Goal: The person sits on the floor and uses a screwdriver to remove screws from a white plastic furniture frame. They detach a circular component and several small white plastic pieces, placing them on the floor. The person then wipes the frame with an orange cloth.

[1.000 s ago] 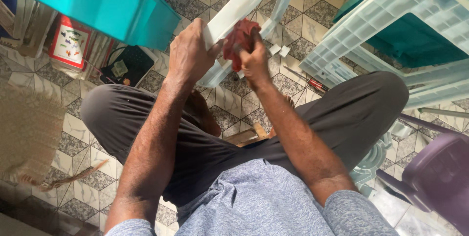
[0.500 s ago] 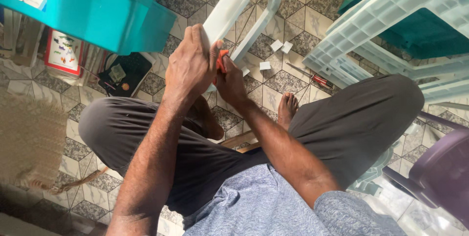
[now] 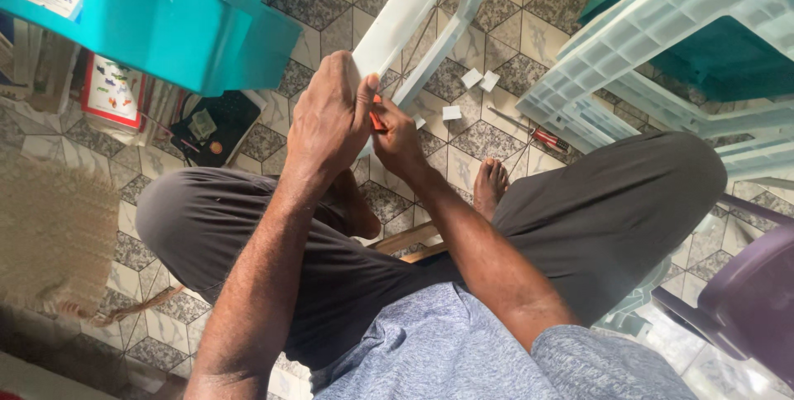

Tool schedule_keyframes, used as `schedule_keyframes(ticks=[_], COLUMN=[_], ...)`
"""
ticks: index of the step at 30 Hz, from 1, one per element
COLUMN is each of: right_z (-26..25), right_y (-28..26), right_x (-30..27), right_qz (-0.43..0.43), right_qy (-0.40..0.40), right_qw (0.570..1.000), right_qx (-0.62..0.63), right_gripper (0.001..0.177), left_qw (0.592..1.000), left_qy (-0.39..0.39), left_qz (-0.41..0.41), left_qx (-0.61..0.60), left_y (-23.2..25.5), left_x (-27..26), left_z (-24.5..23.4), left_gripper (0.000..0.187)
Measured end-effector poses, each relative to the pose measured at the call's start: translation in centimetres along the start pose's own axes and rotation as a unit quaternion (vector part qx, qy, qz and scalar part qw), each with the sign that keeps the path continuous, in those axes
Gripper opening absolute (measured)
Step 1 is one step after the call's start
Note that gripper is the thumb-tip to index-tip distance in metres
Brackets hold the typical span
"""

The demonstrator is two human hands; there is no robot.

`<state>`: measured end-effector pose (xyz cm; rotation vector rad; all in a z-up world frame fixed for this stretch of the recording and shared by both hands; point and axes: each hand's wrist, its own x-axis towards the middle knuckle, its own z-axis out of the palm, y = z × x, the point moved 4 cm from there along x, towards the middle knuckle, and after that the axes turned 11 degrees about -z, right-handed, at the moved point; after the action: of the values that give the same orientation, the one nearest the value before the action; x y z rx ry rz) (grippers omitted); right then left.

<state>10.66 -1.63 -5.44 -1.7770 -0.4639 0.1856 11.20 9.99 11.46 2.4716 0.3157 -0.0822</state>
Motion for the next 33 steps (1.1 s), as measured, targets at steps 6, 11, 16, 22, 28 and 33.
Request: schedule_keyframes(ticks=[6, 11, 16, 22, 28, 33], right_z=[-0.3, -0.1, -0.1, 1.7, 2.8, 3.3], right_y=[1.4, -2.2, -2.3, 7.6, 15.2, 18.5], right_x=[0.0, -0.5, -0.1, -1.1, -1.5, -1.3], right_qz=[-0.038, 0.135, -0.063, -0.046, 0.072, 0.105], right_qy=[-0.016, -0.015, 0.032, -0.051, -0.138, -0.11], right_qw=[0.999, 0.983, 0.998, 0.996, 0.985, 0.985], right_qx=[-0.017, 0.124, 0.006, -0.059, -0.07, -0.08], right_gripper=[0.022, 0.022, 0.026, 0.035, 0.036, 0.031], left_qw=[1.0, 0.999, 0.999, 0.999, 0.999, 0.998], left_qy=[0.005, -0.019, 0.003, 0.002, 0.0, -0.015], left_qz=[-0.008, -0.047, -0.025, -0.024, -0.012, -0.047], left_qx=[-0.011, -0.018, -0.039, -0.027, -0.035, -0.039], left_y=[0.4, 0.0, 0.4, 0.5, 0.7, 0.5], left_x=[0.0, 0.1, 0.1, 0.0, 0.1, 0.6], left_z=[-0.1, -0.3, -0.6, -0.2, -0.1, -0.5], left_gripper=[0.046, 0.045, 0.045, 0.045, 0.043, 0.043])
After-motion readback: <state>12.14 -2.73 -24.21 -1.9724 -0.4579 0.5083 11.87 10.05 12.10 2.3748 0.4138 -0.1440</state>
